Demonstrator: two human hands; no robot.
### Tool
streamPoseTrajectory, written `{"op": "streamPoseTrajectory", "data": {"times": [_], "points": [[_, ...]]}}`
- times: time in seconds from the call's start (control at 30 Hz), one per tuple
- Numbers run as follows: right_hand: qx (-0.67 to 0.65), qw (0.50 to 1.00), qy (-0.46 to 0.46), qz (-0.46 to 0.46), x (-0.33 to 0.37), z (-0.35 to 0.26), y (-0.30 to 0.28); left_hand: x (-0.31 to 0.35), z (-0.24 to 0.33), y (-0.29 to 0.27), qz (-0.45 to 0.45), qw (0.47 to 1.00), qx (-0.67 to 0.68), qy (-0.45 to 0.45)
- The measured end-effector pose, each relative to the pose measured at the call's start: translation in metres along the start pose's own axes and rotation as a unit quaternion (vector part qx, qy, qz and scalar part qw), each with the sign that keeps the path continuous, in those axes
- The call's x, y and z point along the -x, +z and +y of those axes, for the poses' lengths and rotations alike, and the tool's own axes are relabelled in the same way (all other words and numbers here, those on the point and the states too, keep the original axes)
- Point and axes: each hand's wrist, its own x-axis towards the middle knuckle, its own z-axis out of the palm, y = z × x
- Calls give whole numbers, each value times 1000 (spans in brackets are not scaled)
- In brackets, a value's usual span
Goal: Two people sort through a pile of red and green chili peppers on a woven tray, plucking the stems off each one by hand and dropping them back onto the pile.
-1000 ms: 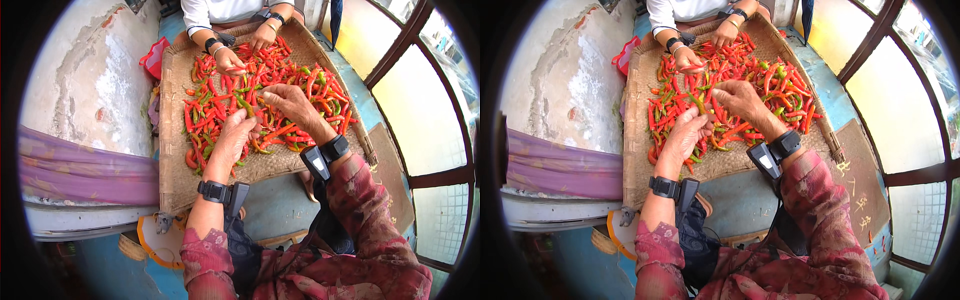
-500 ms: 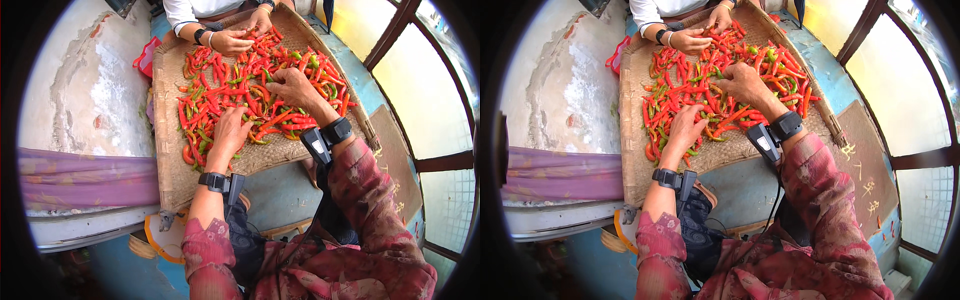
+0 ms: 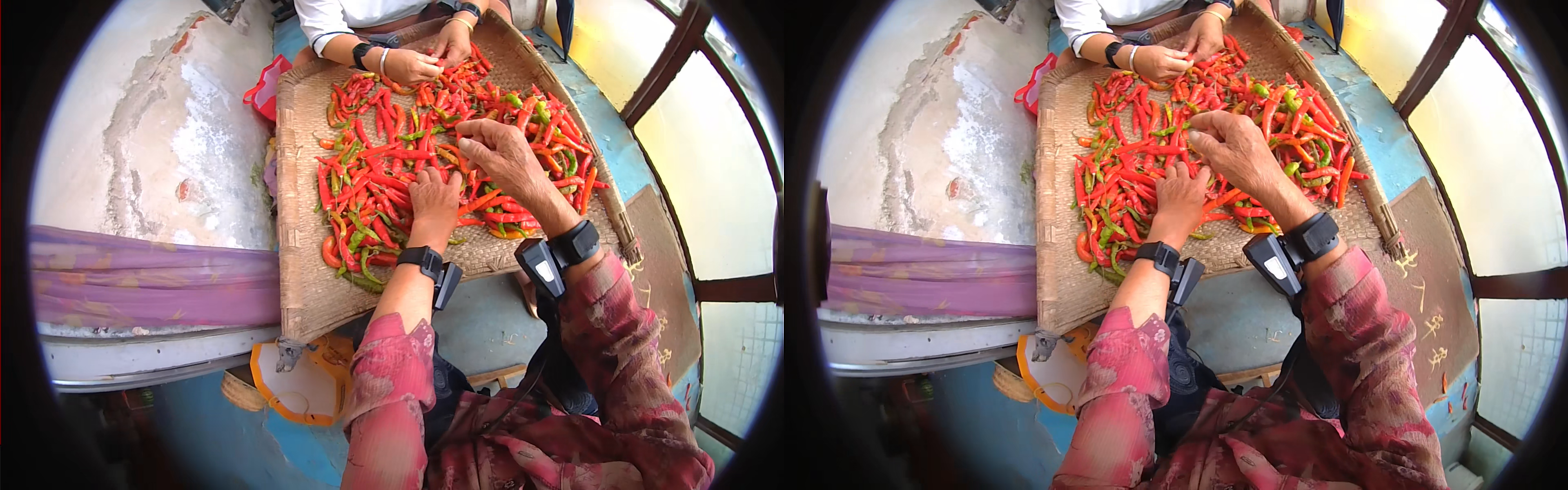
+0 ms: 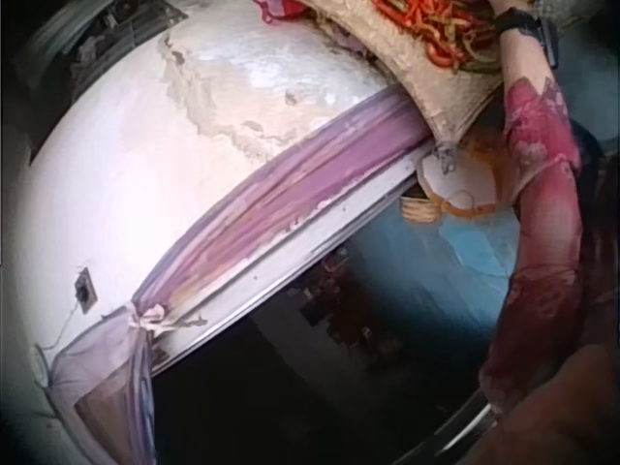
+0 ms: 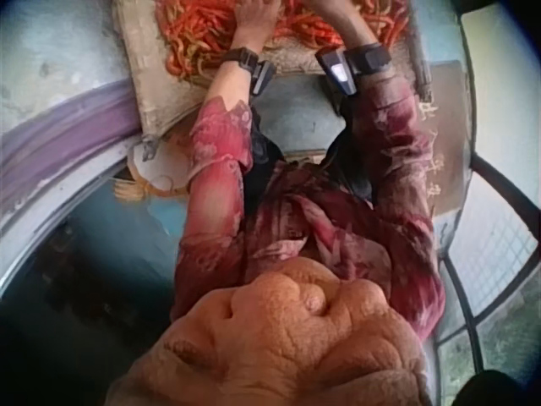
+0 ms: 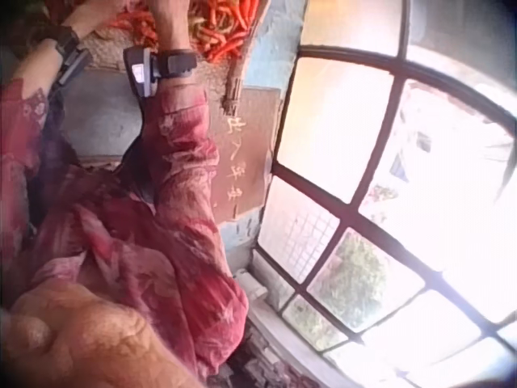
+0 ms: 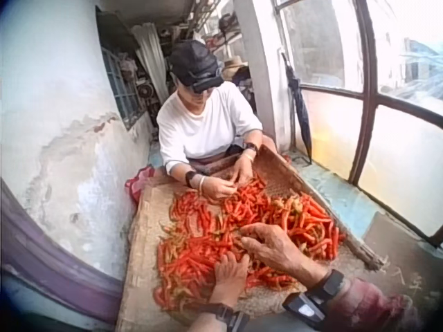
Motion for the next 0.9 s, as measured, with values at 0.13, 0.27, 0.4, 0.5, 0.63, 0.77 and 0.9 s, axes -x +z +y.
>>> {"op": "streamPoseTrajectory", "data": {"times": [0.13, 0.27, 0.4, 0.5, 0.63, 0.77, 0.9], "points": [[2, 1000, 6, -11, 2, -4, -3, -2, 0, -13, -69, 997, 37, -19], [17, 1000, 13, -16, 0, -10, -1, 9, -18, -14, -35, 998, 45, -8], [32, 999, 10, -20, -1, -2, -2, 14, -37, -43, 26, 983, 177, -45], [34, 998, 7, -46, 0, -3, 5, 21, -57, -68, 57, 938, 321, -115], [109, 989, -22, -99, 3, -5, 22, 34, -90, -76, 86, 759, 613, -201], [82, 987, -16, -134, 3, 5, 43, 41, -97, -79, 87, 612, 760, -198], [-21, 986, 95, -134, 1, -3, 58, 48, -93, -100, 55, 514, 837, -179]]}}
